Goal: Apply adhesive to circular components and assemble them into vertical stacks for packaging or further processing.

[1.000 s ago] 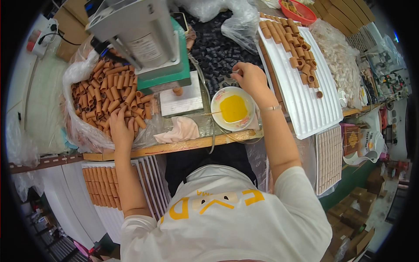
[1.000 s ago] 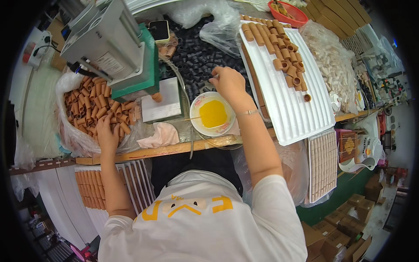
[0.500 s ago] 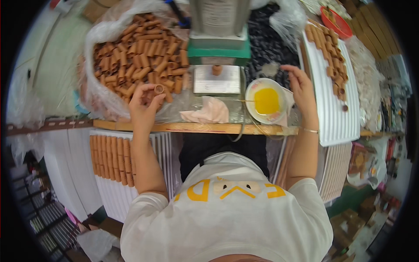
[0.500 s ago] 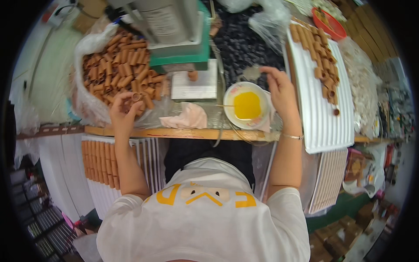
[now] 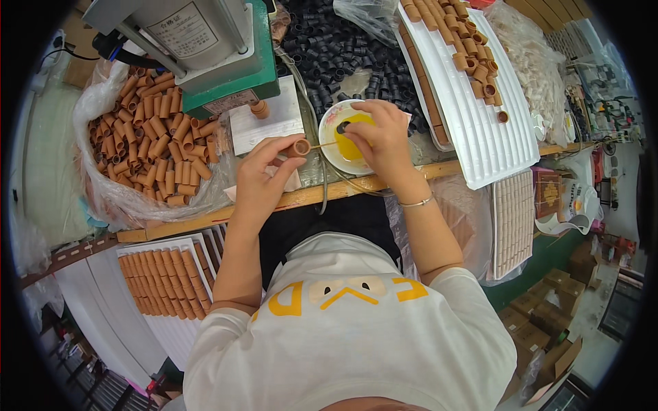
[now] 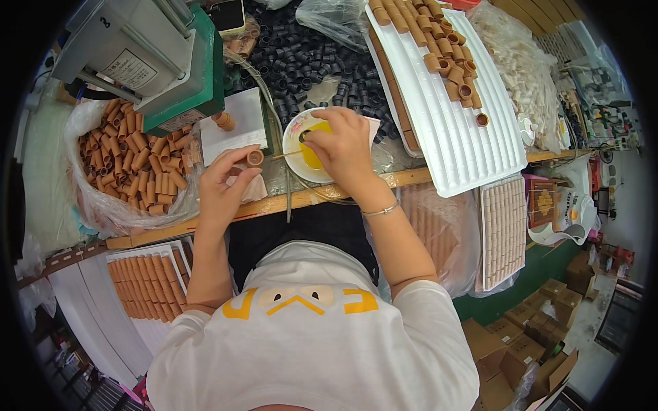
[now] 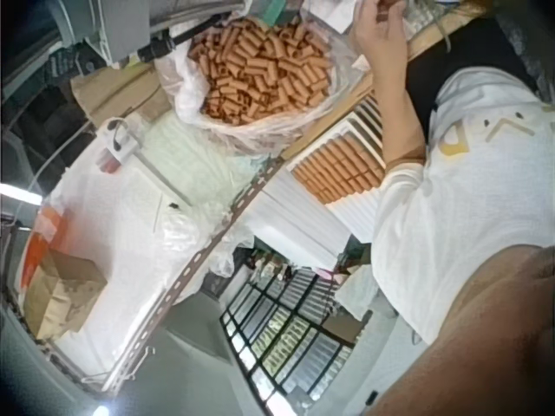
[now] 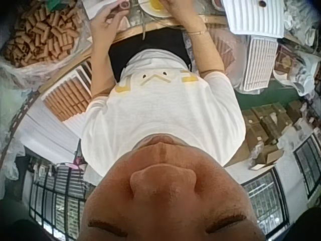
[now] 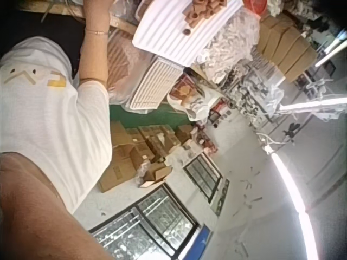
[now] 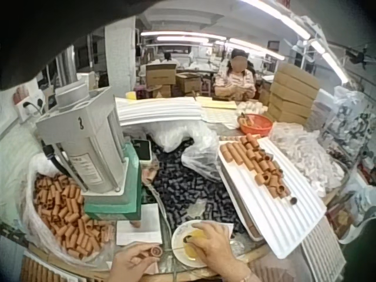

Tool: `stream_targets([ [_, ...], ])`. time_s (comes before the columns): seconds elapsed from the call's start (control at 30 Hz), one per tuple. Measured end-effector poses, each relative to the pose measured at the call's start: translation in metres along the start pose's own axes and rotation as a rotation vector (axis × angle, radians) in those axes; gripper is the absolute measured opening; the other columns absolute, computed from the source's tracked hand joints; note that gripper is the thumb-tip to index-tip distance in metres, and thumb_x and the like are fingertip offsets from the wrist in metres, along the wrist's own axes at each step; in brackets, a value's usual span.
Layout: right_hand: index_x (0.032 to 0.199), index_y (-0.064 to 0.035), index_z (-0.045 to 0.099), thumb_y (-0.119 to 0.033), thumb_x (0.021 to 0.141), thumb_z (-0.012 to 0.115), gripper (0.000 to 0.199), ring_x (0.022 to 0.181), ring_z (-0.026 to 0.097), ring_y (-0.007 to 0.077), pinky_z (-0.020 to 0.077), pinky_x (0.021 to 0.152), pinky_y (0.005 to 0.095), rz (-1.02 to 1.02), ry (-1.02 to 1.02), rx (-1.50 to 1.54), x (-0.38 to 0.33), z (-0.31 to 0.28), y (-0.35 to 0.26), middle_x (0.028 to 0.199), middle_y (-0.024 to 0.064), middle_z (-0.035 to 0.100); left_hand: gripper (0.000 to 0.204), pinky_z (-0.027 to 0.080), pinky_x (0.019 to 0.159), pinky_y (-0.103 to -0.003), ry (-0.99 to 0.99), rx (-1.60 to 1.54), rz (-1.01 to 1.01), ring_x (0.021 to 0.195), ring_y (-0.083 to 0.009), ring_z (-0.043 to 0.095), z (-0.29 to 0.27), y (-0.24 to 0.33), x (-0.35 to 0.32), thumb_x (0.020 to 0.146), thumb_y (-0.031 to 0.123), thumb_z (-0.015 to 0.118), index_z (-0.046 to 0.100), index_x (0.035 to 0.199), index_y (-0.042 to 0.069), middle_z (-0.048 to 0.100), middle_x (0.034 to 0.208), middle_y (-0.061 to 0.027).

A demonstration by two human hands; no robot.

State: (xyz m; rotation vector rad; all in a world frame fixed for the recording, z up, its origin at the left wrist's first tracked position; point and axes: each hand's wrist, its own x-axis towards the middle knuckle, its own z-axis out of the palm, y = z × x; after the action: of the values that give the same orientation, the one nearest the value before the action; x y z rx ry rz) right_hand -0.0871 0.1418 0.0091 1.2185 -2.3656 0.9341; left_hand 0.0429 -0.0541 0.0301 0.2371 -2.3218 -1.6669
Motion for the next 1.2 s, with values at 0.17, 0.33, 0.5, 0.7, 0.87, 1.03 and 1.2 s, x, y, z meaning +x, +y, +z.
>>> stream_targets([
  [0.17, 0.082, -0.011, 0.069, -0.011, 0.073, 0.074, 0.01, 0.109, 0.054, 0.029, 0.0391, 0.092, 0.0423, 0.07, 0.07, 0.11, 0.001, -0.005, -0.003, 0.113, 0.0071, 0.063, 0.027, 0.048, 0.069, -0.022, 0.03, 0.132, -0.035, 0.081, -0.0087, 0.063, 0.012, -0.002, 0.014, 0.079, 0.001, 0.073, 0.071, 0.106, 0.002, 0.069, 0.095, -0.0043],
  [0.33, 0.086, -0.0085, 0.068, -0.006, 0.076, 0.074, 0.012, 0.111, 0.054, 0.0292, 0.0404, 0.094, 0.041, 0.0, 0.048, 0.373, 0.016, -0.024, -0.026, 0.115, 0.0097, 0.061, 0.027, 0.048, 0.062, -0.023, 0.01, 0.117, 0.1, 0.07, -0.0118, 0.061, 0.029, 0.005, 0.022, 0.076, 0.002, 0.076, 0.071, 0.103, 0.003, 0.068, 0.091, -0.0063],
  [0.5, 0.087, -0.0082, 0.068, -0.014, 0.076, 0.077, 0.015, 0.105, 0.057, 0.026, 0.0451, 0.09, 0.0388, -0.06, -0.084, 0.137, 0.034, -0.055, -0.015, 0.111, 0.009, 0.062, 0.028, 0.048, 0.062, -0.023, -0.015, -0.003, 0.138, 0.075, -0.0113, 0.061, 0.047, 0.006, 0.034, 0.079, 0.001, 0.074, 0.069, 0.106, 0.0, 0.067, 0.094, -0.0068],
  [0.7, 0.088, -0.0075, 0.068, -0.038, 0.069, 0.084, 0.039, 0.097, 0.063, 0.0289, 0.0525, 0.076, 0.0416, 0.57, -0.008, -0.552, 0.082, -0.114, 0.097, 0.102, 0.0118, 0.065, 0.027, 0.053, 0.07, -0.023, -0.002, -0.188, -0.042, 0.086, -0.0119, 0.062, 0.043, -0.005, 0.037, 0.085, 0.001, 0.068, 0.063, 0.112, -0.003, 0.063, 0.1, -0.0061],
  [0.87, 0.097, -0.0103, 0.066, -0.037, 0.072, 0.081, 0.039, 0.097, 0.063, 0.0325, 0.0521, 0.079, 0.0456, 0.616, 0.002, -0.78, 0.074, -0.106, 0.161, 0.102, 0.0141, 0.064, 0.029, 0.052, 0.067, -0.019, 0.003, -0.202, 0.011, 0.093, -0.0102, 0.059, 0.031, 0.0, 0.041, 0.085, -0.003, 0.066, 0.065, 0.114, -0.001, 0.059, 0.104, -0.0045],
  [1.03, 0.103, -0.0102, 0.068, -0.016, 0.078, 0.075, 0.027, 0.081, 0.065, 0.0237, 0.0532, 0.073, 0.0374, 0.442, 0.03, -0.39, 0.075, -0.125, 0.11, 0.098, 0.0076, 0.067, 0.028, 0.049, 0.066, -0.019, 0.082, -0.186, 0.004, 0.091, -0.0078, 0.058, 0.014, -0.008, 0.033, 0.085, 0.001, 0.07, 0.067, 0.112, 0.002, 0.061, 0.105, -0.0046],
  [1.2, 0.108, -0.0037, 0.067, -0.001, 0.076, 0.075, 0.032, 0.076, 0.057, 0.0088, 0.047, 0.069, 0.0229, 0.283, -0.231, 0.51, 0.064, -0.083, -0.023, 0.1, 0.0025, 0.069, 0.025, 0.047, 0.066, -0.017, 0.084, -0.322, -0.047, 0.085, -0.0055, 0.058, 0.0, -0.011, 0.019, 0.084, 0.003, 0.072, 0.066, 0.109, 0.002, 0.065, 0.101, -0.0032],
])
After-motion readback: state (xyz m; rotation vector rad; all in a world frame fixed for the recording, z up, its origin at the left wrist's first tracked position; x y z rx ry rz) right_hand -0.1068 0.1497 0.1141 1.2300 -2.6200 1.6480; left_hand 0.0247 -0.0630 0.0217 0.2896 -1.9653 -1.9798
